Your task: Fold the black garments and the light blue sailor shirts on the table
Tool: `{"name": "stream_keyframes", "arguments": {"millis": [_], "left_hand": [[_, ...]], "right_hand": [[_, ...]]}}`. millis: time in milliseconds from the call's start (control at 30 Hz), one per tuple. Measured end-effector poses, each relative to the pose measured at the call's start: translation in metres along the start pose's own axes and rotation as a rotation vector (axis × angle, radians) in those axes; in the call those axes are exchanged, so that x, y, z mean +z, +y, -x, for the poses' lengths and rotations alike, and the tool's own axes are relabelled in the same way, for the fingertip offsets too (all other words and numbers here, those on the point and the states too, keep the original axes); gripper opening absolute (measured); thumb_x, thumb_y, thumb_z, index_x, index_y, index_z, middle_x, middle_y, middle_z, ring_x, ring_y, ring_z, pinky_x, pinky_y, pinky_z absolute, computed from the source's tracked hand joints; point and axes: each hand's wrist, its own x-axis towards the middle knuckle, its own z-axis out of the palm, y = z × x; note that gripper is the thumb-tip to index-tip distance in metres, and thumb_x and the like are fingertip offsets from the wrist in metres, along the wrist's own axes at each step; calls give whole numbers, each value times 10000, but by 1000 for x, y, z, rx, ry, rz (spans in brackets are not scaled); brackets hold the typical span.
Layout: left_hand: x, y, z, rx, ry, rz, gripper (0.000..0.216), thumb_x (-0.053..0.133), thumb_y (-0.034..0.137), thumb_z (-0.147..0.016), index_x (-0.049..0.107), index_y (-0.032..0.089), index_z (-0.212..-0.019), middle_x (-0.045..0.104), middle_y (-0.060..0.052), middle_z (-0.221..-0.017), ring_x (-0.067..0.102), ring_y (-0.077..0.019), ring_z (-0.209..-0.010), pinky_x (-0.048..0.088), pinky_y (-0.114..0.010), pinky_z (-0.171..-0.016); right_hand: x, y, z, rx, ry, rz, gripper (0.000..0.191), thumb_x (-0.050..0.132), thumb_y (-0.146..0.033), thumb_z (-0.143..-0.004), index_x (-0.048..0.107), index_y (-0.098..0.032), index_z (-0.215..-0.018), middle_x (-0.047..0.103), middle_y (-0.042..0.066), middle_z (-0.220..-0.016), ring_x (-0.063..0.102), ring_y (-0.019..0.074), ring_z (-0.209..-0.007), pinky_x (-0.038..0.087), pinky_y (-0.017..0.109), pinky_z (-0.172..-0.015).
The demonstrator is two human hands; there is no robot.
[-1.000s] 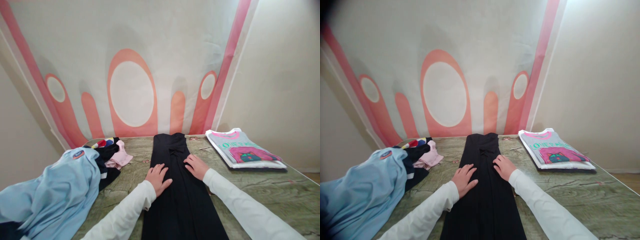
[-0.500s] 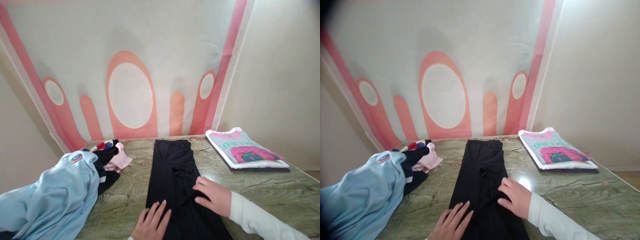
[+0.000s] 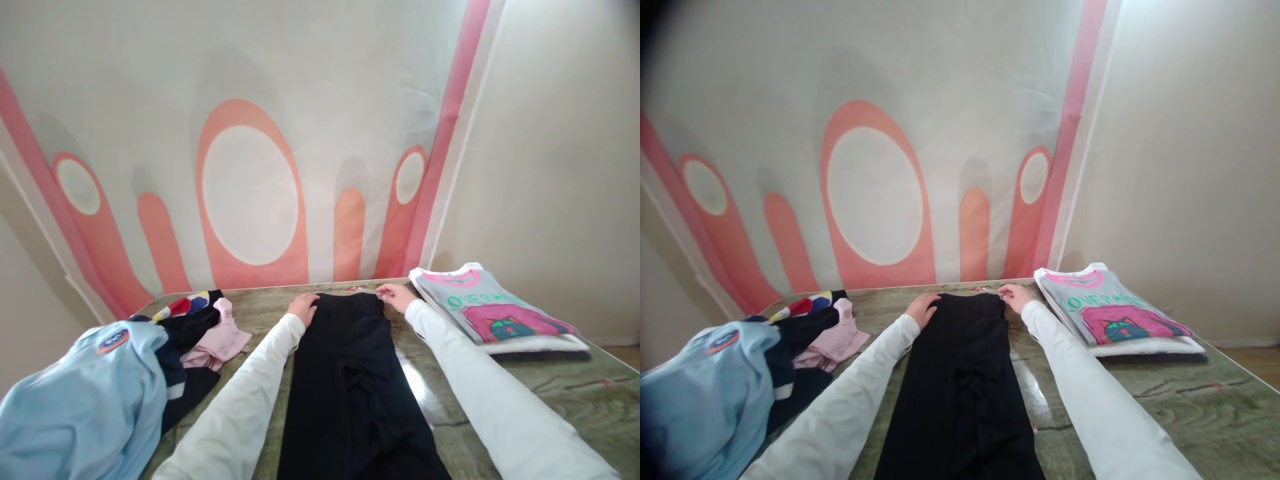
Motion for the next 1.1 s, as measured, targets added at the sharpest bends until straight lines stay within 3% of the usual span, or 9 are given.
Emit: {"name": "stream_keyframes", "arguments": {"millis": [100,233,367,533,633,767,967,1100], "left_hand": [[7,-30,-19,-27,71,21,284,471,178,-778,568,128,-1041,588,-123,-1081,509,-231,-1038,349,-414,-943],[11,-56,-26,-3,73,85,256,499,302,-783,607,167,-973,633,-75,-973,558,-208,-933,405,-361,-880],[12,-66,-28,51,30,205,342,515,431,-767,614,167,-962,630,-63,-930,572,-192,-861,442,-315,-804],[10,-71,-34,196,-24,236,333,537,462,-751,619,181,-910,614,-57,-946,544,-183,-922,395,-308,-870],[12,-80,-39,219,-34,230,314,552,475,-733,611,169,-768,616,-59,-908,546,-178,-909,392,-305,-872],[11,-91,-41,162,-17,237,334,578,495,-692,574,162,-656,602,-75,-937,553,-185,-904,400,-318,-862],[3,-93,-39,142,-72,308,348,535,502,-716,587,162,-660,614,-74,-940,559,-180,-904,396,-322,-873],[4,-102,-39,68,8,323,339,523,501,-716,575,168,-677,624,-65,-931,566,-185,-889,415,-324,-848]], "right_hand": [[6,22,-11,-58,-59,-151,270,489,-147,-735,579,-121,-987,651,101,-965,599,164,-890,436,358,-856],[5,29,-12,-126,-192,-255,303,527,-235,-741,569,-129,-1022,647,92,-981,582,175,-924,403,390,-895],[2,27,-17,-95,-309,-329,349,524,-238,-716,558,-135,-1048,632,95,-1007,566,185,-957,388,381,-897],[-3,28,-23,-67,-417,-344,504,460,-83,-552,554,-152,-1042,607,80,-1015,536,200,-992,399,365,-861],[-5,30,-23,-131,-420,-266,549,428,-41,-514,546,-141,-1041,594,66,-979,530,183,-975,383,353,-875],[-5,32,-22,-168,-402,-194,516,462,-50,-582,513,-130,-1089,582,71,-970,530,167,-956,389,343,-864],[0,36,-25,-134,-385,-190,434,521,-146,-695,493,-125,-1128,586,82,-982,538,153,-948,397,340,-862],[5,37,-27,-119,-330,-214,352,519,-190,-732,524,-122,-1078,605,85,-975,551,155,-937,397,351,-873]]}}
